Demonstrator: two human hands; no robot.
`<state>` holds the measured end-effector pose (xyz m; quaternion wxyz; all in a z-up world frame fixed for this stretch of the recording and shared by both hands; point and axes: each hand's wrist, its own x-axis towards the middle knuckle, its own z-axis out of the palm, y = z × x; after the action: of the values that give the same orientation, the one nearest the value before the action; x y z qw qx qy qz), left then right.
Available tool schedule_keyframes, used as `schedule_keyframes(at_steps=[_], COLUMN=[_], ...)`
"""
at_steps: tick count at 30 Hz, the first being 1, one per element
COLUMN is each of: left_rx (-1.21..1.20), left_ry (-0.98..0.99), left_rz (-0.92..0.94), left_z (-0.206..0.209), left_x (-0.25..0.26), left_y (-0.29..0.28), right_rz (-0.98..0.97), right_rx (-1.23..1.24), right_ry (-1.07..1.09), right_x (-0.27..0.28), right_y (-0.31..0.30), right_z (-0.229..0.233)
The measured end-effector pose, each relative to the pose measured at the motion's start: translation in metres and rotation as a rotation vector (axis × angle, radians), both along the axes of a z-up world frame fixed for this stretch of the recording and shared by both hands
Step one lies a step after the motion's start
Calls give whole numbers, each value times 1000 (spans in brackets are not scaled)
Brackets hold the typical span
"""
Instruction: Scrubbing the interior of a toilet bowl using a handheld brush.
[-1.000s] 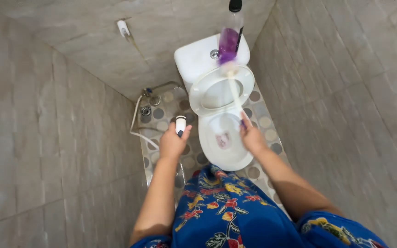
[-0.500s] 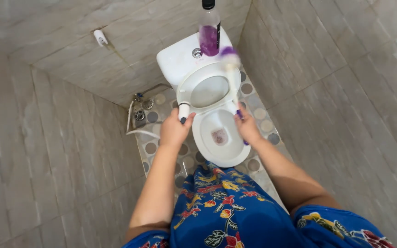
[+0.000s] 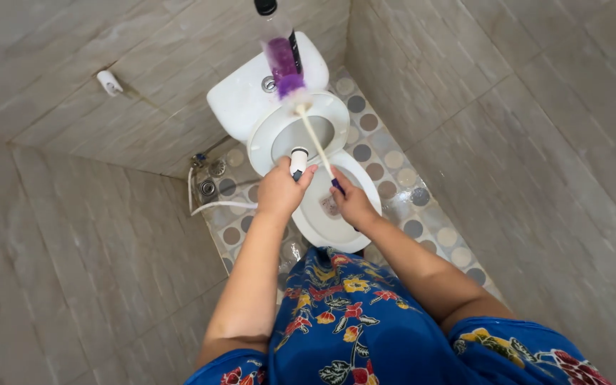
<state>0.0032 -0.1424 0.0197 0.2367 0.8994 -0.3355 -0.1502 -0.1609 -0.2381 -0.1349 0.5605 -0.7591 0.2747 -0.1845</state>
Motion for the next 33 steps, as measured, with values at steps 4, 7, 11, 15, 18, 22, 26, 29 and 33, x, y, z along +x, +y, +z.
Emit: schedule_keyframes(at_steps=[4, 7, 11, 15, 18, 22, 26, 29, 33], left_rx=[41, 74, 67, 44, 136, 65, 54, 80, 61], left_ry=[30, -1, 11, 12, 27, 30, 30, 22, 28], left_rz=[-25, -50, -57, -70, -80, -75, -115, -118, -90], left_z=[2, -5, -24, -31, -30, -45, -53, -48, -58], left_x=[-2, -3, -6, -11, -13, -7, -19, -17, -25], left_y=[-12, -23, -35, -41, -50, -60, -53, -61, -55], right_rz=[-163, -427, -286, -332, -383, -279, -307, -369, -346], right_rx=[-137, 1078, 413, 687, 1193, 801, 830, 1176, 1088], right_ry=[-148, 213, 31, 138, 83, 80, 93, 132, 87], right_x=[-6, -8, -5, 0, 2, 13, -5, 4, 13], right_y=[-32, -54, -25, -27, -64, -46, -31, -71, -61], right_z=[-60, -31, -50, -50, -51, -37, -42, -65, -13])
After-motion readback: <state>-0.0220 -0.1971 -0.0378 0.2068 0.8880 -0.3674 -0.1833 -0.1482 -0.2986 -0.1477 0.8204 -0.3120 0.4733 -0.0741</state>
